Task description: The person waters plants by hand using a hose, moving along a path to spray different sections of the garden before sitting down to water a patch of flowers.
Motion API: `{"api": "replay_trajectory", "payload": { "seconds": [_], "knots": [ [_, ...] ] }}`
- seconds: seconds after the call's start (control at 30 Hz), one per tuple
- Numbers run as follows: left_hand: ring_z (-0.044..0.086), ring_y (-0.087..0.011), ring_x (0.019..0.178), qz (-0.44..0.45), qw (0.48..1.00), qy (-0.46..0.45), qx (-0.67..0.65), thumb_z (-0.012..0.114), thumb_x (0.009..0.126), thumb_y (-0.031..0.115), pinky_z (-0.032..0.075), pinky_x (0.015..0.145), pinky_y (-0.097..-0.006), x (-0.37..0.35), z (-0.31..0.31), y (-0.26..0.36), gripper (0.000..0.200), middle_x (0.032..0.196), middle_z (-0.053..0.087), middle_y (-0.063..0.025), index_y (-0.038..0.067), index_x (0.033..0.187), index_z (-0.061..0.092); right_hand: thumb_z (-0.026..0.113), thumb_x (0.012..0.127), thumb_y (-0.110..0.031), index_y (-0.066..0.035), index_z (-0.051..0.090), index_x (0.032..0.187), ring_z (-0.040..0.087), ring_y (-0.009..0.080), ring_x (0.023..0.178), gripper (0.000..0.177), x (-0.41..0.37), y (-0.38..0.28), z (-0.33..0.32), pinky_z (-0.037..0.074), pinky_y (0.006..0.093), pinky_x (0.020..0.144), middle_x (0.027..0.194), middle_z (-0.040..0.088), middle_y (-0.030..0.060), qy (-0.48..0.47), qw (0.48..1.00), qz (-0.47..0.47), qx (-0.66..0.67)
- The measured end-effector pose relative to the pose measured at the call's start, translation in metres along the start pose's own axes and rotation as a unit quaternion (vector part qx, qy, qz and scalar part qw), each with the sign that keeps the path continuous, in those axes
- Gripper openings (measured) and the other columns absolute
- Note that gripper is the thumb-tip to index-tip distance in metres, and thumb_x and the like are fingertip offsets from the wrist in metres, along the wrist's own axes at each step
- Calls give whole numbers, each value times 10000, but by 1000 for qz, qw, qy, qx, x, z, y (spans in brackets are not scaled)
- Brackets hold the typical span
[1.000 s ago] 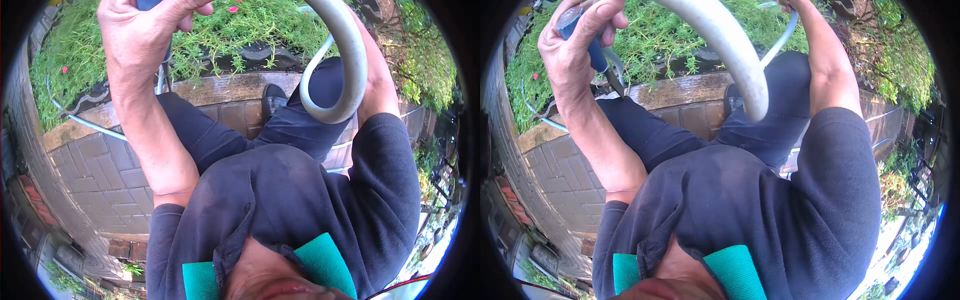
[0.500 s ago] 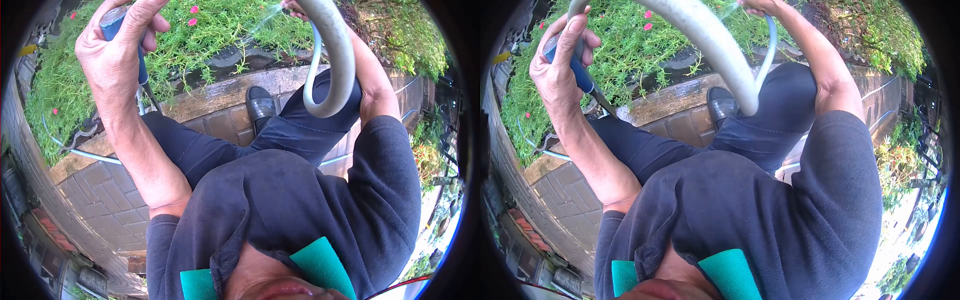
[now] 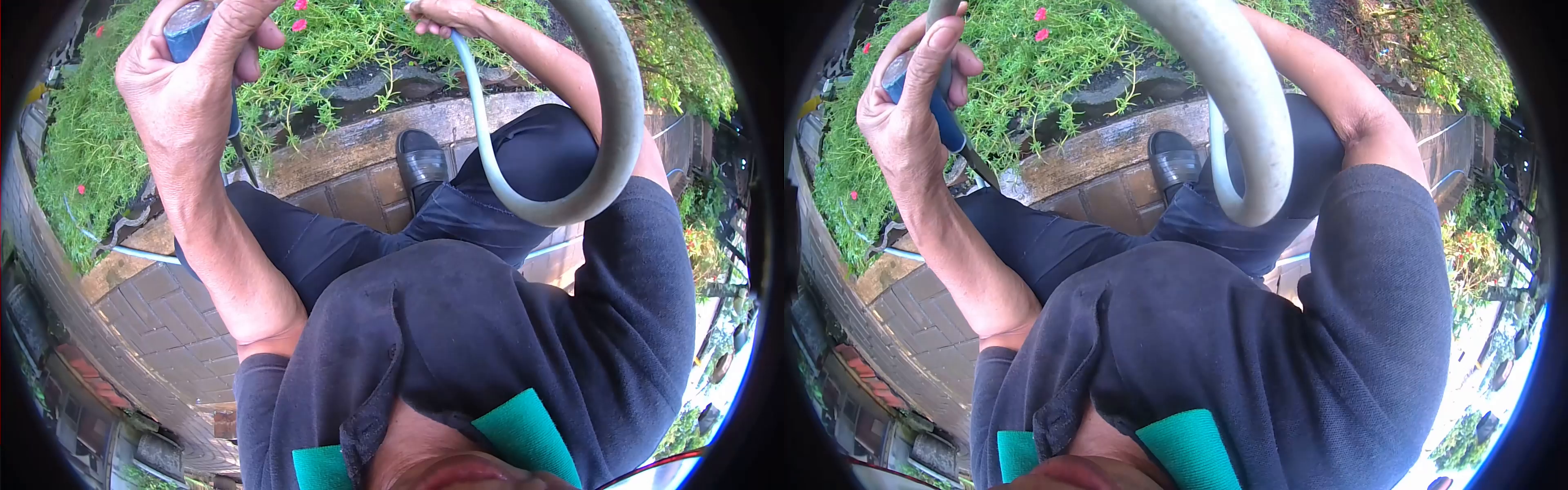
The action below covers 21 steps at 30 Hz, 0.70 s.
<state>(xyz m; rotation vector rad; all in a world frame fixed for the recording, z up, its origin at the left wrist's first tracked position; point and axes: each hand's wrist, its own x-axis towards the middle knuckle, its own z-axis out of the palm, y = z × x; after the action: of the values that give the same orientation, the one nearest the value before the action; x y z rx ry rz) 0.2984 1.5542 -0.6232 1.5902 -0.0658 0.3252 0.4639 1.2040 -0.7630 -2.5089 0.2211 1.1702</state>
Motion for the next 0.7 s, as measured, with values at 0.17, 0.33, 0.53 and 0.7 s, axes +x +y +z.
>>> {"api": "replay_trajectory", "payload": {
  "seconds": [0.17,0.33,0.53,0.7],
  "knots": [
    [539,-39,467,-3,1000,-9,12,733,811,163,390,407,-154,-1,8,-4,267,625,639,-41,-24,989,665,601,807,-108,-15,643,720,526,173,449,134,-5,-7,13,432,307,439,557,577,92,-23,1000,-18,11],
    [569,-47,499,5,999,-40,-8,740,804,169,410,419,-164,3,4,-14,283,644,649,-42,-23,996,657,605,804,-104,-11,643,730,531,171,452,125,-5,-19,24,434,304,438,566,583,94,-47,998,-30,29],
    [597,-59,539,39,997,-58,20,769,781,150,422,432,-166,4,20,-13,269,697,680,-63,-22,962,669,610,801,-99,-6,643,741,538,169,457,116,-6,-29,30,438,300,437,577,591,95,-82,995,-44,39],
    [633,-77,589,-8,991,-106,-85,807,740,113,458,491,-169,9,16,-27,286,723,697,-83,-28,953,677,613,799,-95,-2,644,750,544,167,461,109,-3,-30,36,441,297,436,586,597,97,-119,991,-43,39]
  ]
}}
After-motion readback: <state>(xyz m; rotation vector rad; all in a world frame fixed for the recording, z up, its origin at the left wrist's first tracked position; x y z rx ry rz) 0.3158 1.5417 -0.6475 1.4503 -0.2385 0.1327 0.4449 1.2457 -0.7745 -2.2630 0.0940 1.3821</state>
